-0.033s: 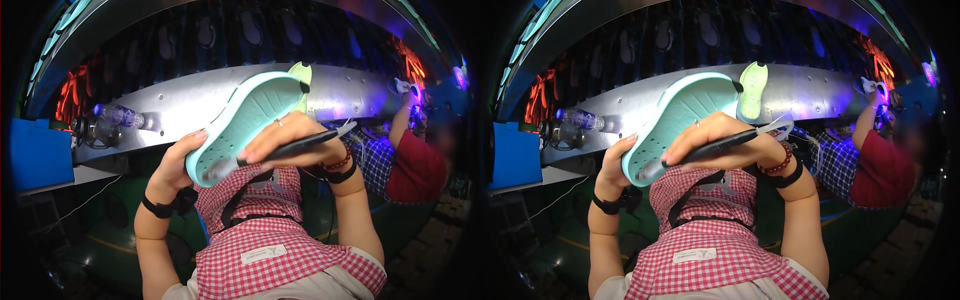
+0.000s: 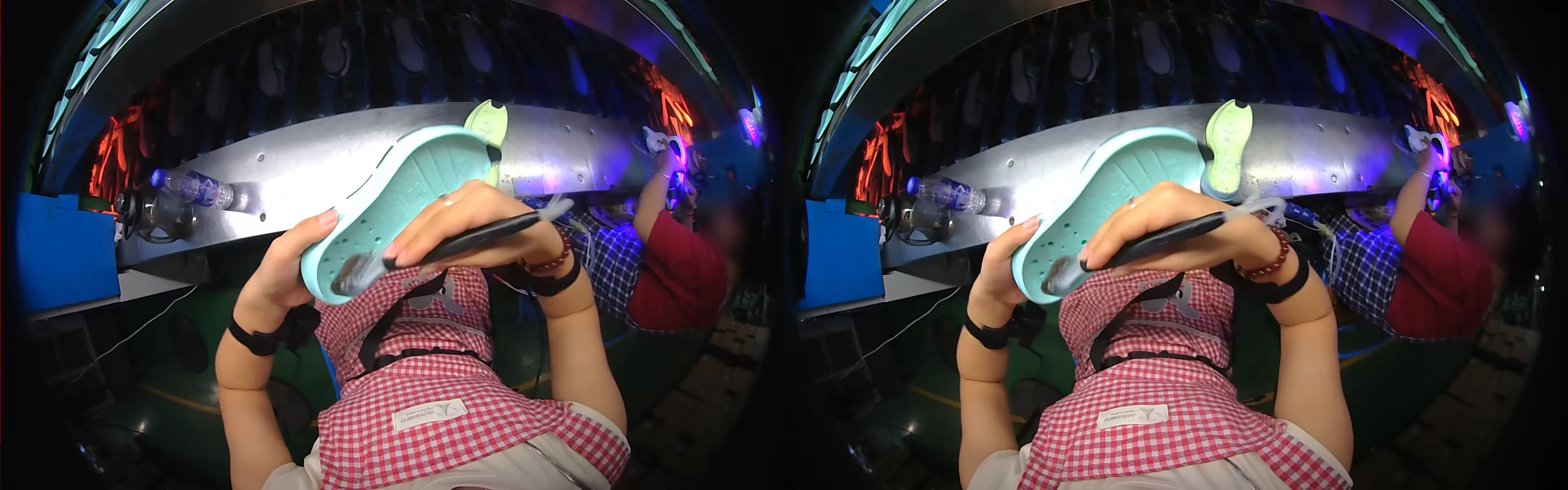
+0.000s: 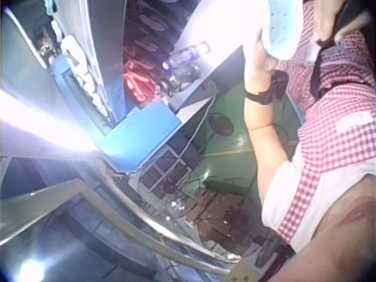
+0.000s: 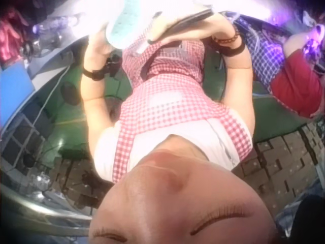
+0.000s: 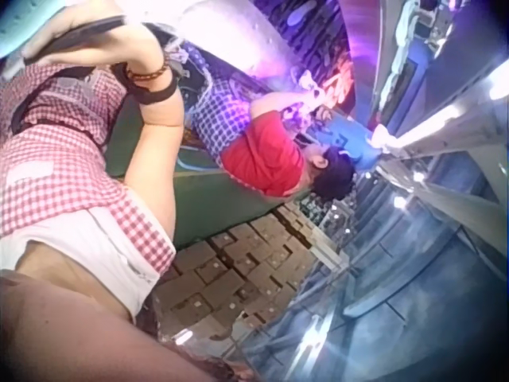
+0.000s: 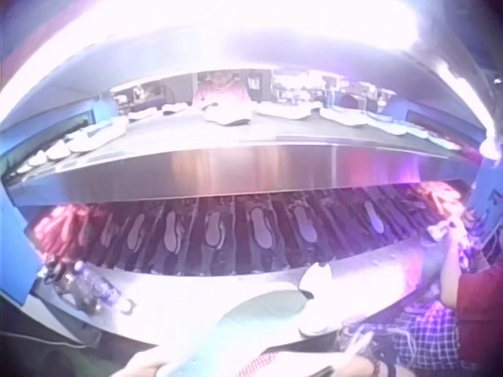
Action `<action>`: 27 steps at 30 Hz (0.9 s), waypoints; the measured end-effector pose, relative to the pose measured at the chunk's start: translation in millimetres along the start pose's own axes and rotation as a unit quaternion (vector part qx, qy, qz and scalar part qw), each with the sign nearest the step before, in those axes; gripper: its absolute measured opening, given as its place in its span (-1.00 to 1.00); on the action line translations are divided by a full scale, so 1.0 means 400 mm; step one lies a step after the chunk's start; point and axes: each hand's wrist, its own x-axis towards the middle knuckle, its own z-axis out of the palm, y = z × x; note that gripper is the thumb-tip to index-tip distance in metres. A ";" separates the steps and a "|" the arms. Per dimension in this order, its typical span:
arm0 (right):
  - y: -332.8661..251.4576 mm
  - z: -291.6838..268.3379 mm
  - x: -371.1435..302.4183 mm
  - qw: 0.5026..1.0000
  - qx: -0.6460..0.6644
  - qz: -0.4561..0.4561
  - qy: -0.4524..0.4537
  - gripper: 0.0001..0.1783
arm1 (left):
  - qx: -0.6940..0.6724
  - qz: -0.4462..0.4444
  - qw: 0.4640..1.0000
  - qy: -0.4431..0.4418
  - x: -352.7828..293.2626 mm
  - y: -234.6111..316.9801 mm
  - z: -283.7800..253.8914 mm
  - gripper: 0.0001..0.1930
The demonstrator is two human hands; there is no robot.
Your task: Applying adhesive to a shoe sole using a brush.
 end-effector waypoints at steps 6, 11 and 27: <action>-0.021 -0.028 -0.005 0.996 -0.021 0.026 -0.087 -0.77 | 0.070 -0.048 0.996 0.026 -0.015 0.002 -0.023 -0.42; 0.023 -0.025 -0.033 0.998 -0.008 0.027 -0.050 -0.76 | 0.045 -0.020 0.998 0.031 -0.027 -0.005 -0.065 -0.41; -0.018 0.051 -0.028 0.976 -0.066 -0.016 0.209 -0.71 | -0.303 0.227 0.924 0.056 0.033 -0.065 -0.157 -0.26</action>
